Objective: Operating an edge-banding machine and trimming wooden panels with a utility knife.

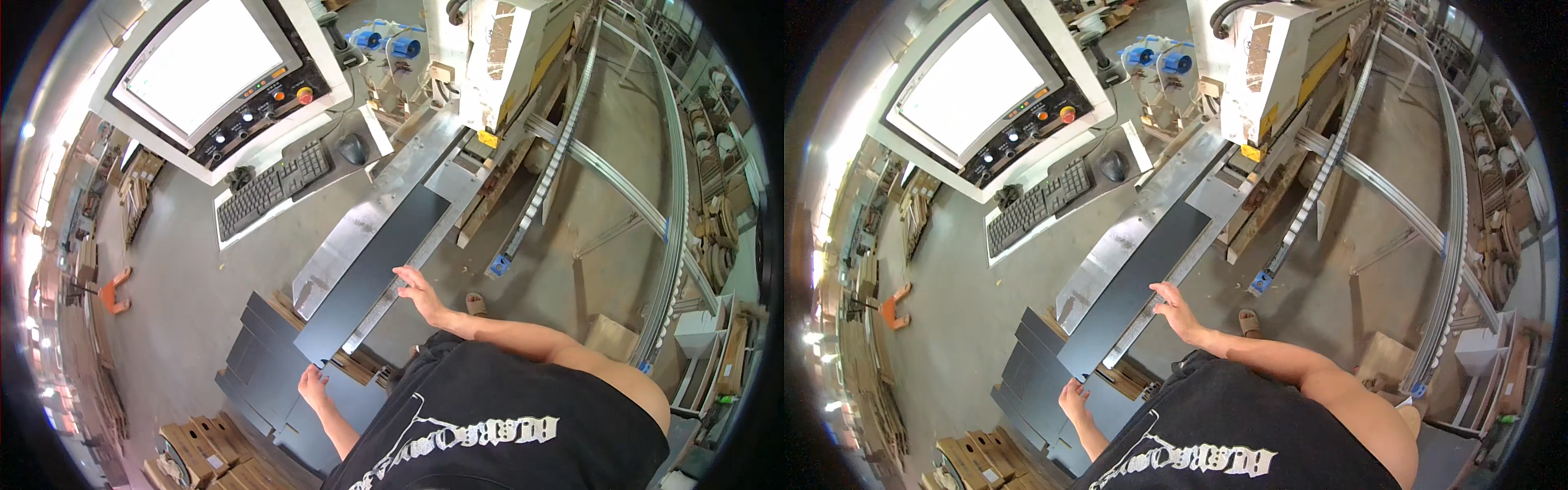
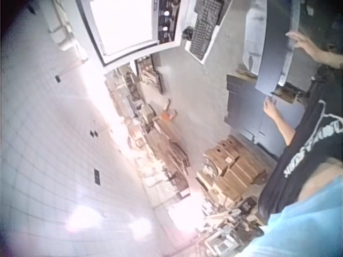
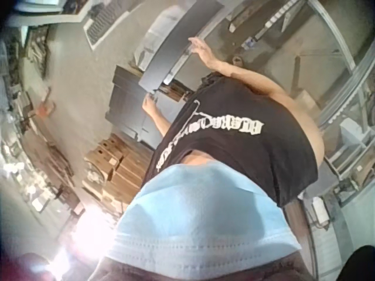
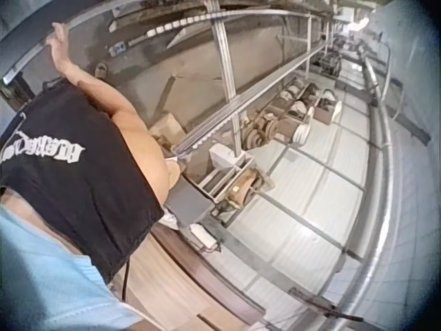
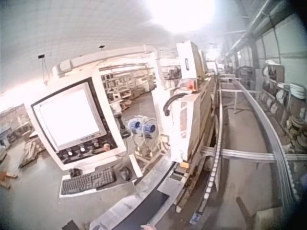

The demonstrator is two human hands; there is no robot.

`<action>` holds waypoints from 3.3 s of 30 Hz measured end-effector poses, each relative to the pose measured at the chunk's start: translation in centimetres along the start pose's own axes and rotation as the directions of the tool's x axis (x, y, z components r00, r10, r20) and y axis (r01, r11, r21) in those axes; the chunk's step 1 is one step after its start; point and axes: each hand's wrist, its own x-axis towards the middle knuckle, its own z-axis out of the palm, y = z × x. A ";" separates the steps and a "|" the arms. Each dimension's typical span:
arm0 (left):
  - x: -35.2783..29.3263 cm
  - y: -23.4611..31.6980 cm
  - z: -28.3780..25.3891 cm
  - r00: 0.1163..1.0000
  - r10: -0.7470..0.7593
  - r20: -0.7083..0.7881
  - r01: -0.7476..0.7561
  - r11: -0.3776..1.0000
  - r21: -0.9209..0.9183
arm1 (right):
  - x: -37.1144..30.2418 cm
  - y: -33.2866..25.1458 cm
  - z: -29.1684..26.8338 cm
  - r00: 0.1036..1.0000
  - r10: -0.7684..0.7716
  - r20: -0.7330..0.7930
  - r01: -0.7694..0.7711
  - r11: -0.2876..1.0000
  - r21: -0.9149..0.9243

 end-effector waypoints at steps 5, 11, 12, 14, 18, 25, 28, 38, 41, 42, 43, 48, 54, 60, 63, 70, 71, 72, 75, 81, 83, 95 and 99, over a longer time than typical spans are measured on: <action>0.7 1.1 -0.5 0.985 -0.109 0.133 0.117 0.991 -0.057 | 0.1 0.1 -0.3 0.998 -0.049 -0.039 0.044 0.991 -0.129; 0.4 3.0 1.2 0.964 -0.140 0.225 0.152 0.988 -0.037 | 1.8 -0.5 -0.9 0.991 -0.048 -0.124 0.037 0.995 -0.093; 0.1 3.3 1.8 0.963 -0.131 0.237 0.138 0.990 -0.010 | 1.9 -0.6 -1.2 0.990 -0.053 -0.131 0.042 0.995 -0.088; 0.0 3.4 2.8 0.960 -0.125 0.252 0.125 0.992 0.016 | 2.1 -1.6 -1.6 0.986 -0.024 -0.162 0.008 0.995 -0.100; -0.8 4.5 5.9 0.942 -0.125 0.311 0.110 0.992 0.067 | 3.5 -2.6 -3.6 0.965 -0.099 -0.241 0.048 0.977 -0.207; -2.6 6.8 11.8 0.888 -0.176 0.424 0.140 0.983 0.114 | 6.3 -5.6 -7.4 0.942 -0.014 -0.335 0.044 0.996 0.080; -4.0 8.4 15.9 0.854 -0.191 0.484 0.174 0.982 0.080 | 8.2 -7.4 -10.7 0.944 0.013 -0.331 0.044 0.986 0.164; -4.0 9.6 27.5 0.727 -0.252 0.639 0.234 0.965 0.115 | 14.2 -11.8 -21.2 0.890 0.065 -0.451 0.101 0.937 0.334; -5.5 11.0 30.3 0.668 -0.274 0.692 0.295 0.951 0.093 | 14.7 -13.1 -23.3 0.871 0.082 -0.485 0.114 0.925 0.362; -7.0 12.0 31.5 0.685 -0.297 0.665 0.300 0.947 0.114 | 15.0 -12.7 -24.8 0.876 0.066 -0.478 0.148 0.906 0.396; -8.2 12.9 32.4 0.709 -0.318 0.630 0.309 0.942 0.128 | 15.4 -13.0 -25.6 0.886 0.052 -0.461 0.172 0.886 0.430; -8.2 13.4 36.8 0.684 -0.315 0.658 0.309 0.942 0.130 | 18.1 -13.5 -30.2 0.887 -0.002 -0.462 0.233 0.865 0.444; -10.4 15.3 43.4 0.705 -0.276 0.654 0.287 0.953 0.092 | 22.5 -15.3 -35.6 0.854 -0.013 -0.519 0.246 0.890 0.384; -8.6 13.7 49.4 0.494 -0.171 0.852 0.188 0.978 0.087 | 25.3 -17.6 -40.2 0.825 -0.025 -0.564 0.204 0.945 0.257; -9.7 13.7 51.9 0.595 -0.192 0.780 0.127 0.981 0.145 | 26.4 -20.4 -41.1 0.826 0.017 -0.563 0.123 0.970 0.209; -13.2 14.9 53.3 0.512 -0.028 0.859 0.001 1.000 0.031 | 24.6 -21.2 -46.4 0.680 -0.213 -0.701 0.312 0.950 0.015; -13.3 15.5 51.5 0.516 -0.046 0.855 0.038 0.999 0.031 | 24.1 -20.6 -44.8 0.651 -0.222 -0.726 0.362 0.932 0.039; -12.8 15.4 48.9 0.565 -0.035 0.824 0.054 0.999 0.005 | 23.1 -19.9 -41.3 0.646 -0.234 -0.727 0.362 0.932 0.022; -12.2 12.5 41.2 0.648 -0.043 0.760 0.135 0.989 -0.059 | 17.6 -13.7 -34.6 0.782 -0.302 -0.545 0.298 0.949 -0.098; -10.2 2.4 26.1 0.881 -0.013 0.472 0.013 1.000 0.003 | 5.0 -9.3 -17.1 0.956 -0.279 0.089 0.273 0.744 -0.609; -9.9 0.2 20.8 0.937 -0.026 0.349 -0.010 0.995 0.100 | 4.1 -8.3 -13.0 0.949 -0.126 0.288 0.288 0.717 -0.635; -13.0 -23.9 -0.8 0.771 -0.596 -0.224 0.423 0.742 -0.519 | 3.1 -3.8 -2.2 0.657 0.440 0.612 0.679 0.006 -0.734; -11.8 -31.6 -4.5 0.544 -0.799 -0.258 0.410 0.521 -0.748 | 3.0 -1.9 -0.6 0.710 0.519 0.475 0.655 -0.241 -0.716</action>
